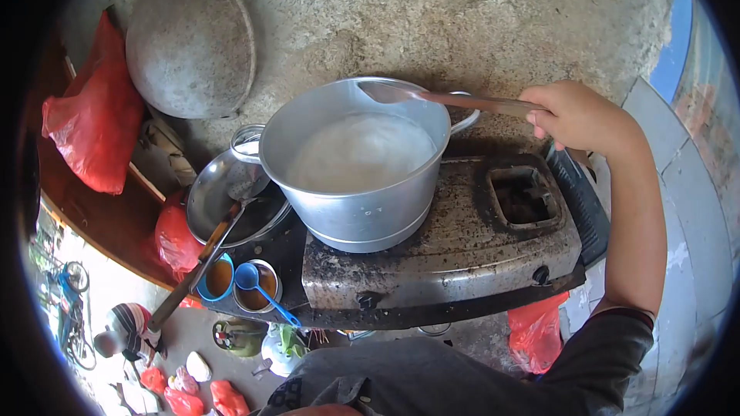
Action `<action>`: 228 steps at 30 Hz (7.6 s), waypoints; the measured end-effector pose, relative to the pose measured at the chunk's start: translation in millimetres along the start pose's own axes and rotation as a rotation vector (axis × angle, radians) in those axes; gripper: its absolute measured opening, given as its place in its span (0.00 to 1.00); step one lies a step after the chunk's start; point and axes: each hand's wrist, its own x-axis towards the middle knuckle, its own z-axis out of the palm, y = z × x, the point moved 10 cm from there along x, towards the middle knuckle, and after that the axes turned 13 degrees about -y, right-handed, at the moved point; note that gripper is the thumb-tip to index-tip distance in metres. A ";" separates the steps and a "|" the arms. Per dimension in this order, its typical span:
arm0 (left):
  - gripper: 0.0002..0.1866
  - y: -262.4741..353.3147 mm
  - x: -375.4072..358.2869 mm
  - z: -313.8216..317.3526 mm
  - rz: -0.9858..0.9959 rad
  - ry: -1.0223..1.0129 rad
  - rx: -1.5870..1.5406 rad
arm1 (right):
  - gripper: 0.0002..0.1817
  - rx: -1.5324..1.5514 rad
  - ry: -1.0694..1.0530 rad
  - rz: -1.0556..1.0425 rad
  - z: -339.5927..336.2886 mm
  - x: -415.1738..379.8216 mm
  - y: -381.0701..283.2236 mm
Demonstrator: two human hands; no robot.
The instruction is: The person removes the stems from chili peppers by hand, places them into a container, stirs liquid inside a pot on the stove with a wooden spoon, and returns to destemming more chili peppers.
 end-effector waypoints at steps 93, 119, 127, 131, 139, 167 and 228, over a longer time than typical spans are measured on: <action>0.18 253.8 -56.3 25.3 0.256 0.008 0.532 | 0.17 -0.193 0.433 -0.247 80.7 25.4 -19.7; 0.17 -365.4 -506.0 167.3 -0.887 0.399 -0.507 | 0.15 0.147 -0.036 -1.339 348.6 -174.1 -443.9; 0.16 -427.9 -597.1 258.2 -1.041 0.539 -0.977 | 0.16 -0.056 -0.712 -1.290 569.9 -190.6 -615.0; 0.16 -446.6 -603.9 224.8 -0.960 0.633 -1.132 | 0.18 -0.381 -0.860 -1.155 721.6 -122.4 -643.8; 0.16 -530.6 -667.1 179.5 -1.012 1.138 -1.501 | 0.19 -0.837 -1.114 -1.264 949.5 -186.0 -837.7; 0.08 -844.9 -947.9 81.8 -0.903 1.476 -1.468 | 0.12 -0.932 -1.495 -1.626 1208.3 -676.4 -959.9; 0.39 -1265.6 -689.0 -90.9 -1.090 0.835 -0.801 | 0.16 -1.187 -1.465 -1.826 1779.8 -656.2 -1099.4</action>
